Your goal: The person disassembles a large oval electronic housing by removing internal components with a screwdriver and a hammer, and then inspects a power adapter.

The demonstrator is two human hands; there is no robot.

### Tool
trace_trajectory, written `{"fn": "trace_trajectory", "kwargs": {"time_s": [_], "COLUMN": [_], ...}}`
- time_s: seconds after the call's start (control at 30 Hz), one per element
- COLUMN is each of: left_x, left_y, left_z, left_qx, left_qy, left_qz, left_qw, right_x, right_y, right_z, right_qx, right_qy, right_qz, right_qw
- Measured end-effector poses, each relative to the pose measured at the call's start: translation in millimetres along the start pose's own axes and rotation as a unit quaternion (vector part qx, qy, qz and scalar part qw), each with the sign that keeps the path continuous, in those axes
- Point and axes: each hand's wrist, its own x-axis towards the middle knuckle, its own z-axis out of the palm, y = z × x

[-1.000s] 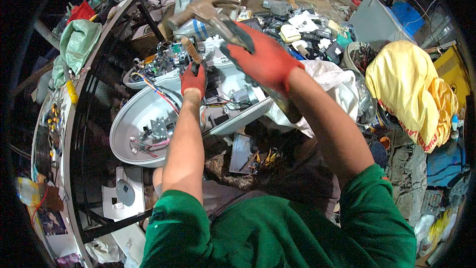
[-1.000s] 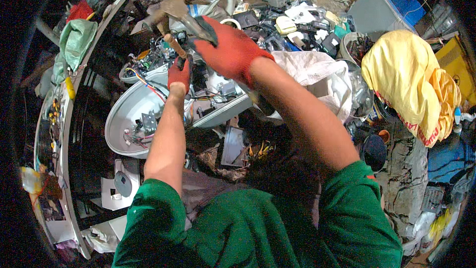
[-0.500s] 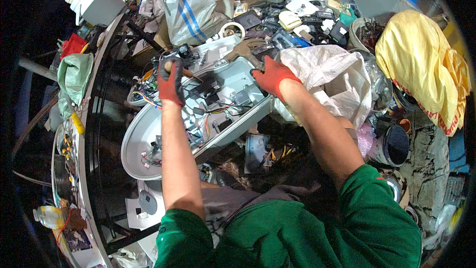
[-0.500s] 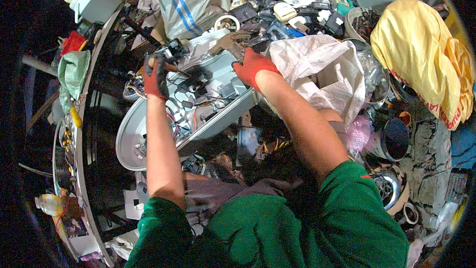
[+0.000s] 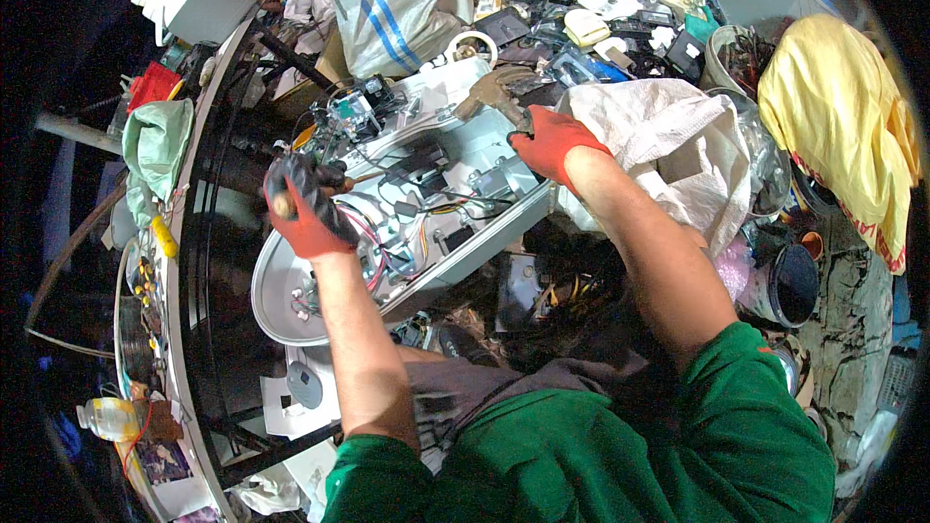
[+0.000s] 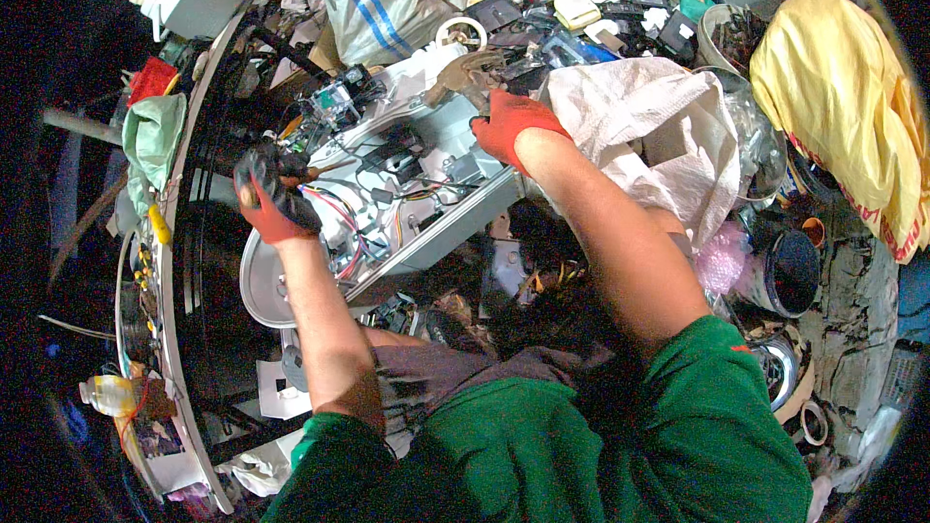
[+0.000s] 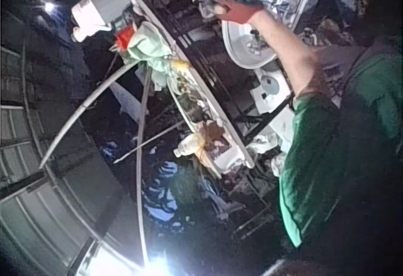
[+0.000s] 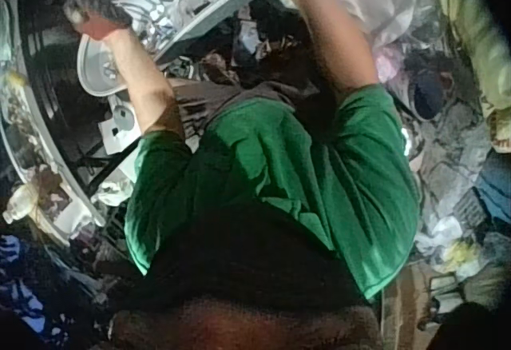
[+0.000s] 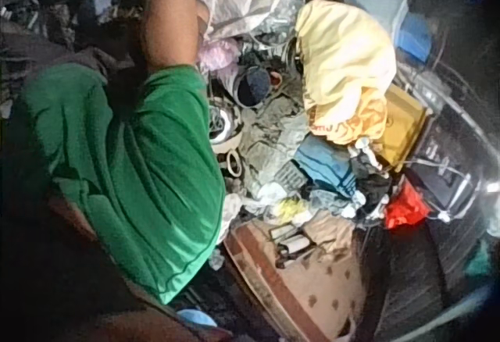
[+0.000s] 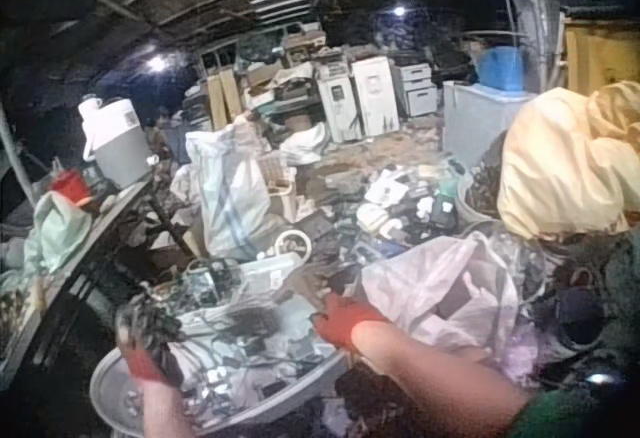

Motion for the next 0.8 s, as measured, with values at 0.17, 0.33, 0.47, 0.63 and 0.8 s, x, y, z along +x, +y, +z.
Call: {"fn": "trace_trajectory", "kwargs": {"time_s": [0.17,0.33,0.47,0.63,0.8], "left_x": [52,23,-7,-12,-13], "left_y": [-4,-94,-106,-120,-122], "left_z": [10,22,58,74,83], "left_qx": [0.539,0.626,0.683,0.745,0.750], "left_qy": [-0.233,-0.472,-0.446,-0.405,-0.415], "left_qz": [-0.040,-0.018,-0.003,0.007,0.034], "left_qw": [0.808,0.620,0.579,0.529,0.514], "right_x": [-1,-3,2,0,0], "right_y": [-1,-17,0,-5,-3], "right_z": [5,0,3,1,0], "right_qx": [-0.008,-0.007,-0.014,-0.007,-0.012], "right_qy": [0.035,-0.006,0.013,0.007,0.008], "right_qz": [-0.012,-0.011,0.002,0.000,-0.001], "right_qw": [0.999,1.000,1.000,1.000,1.000]}}
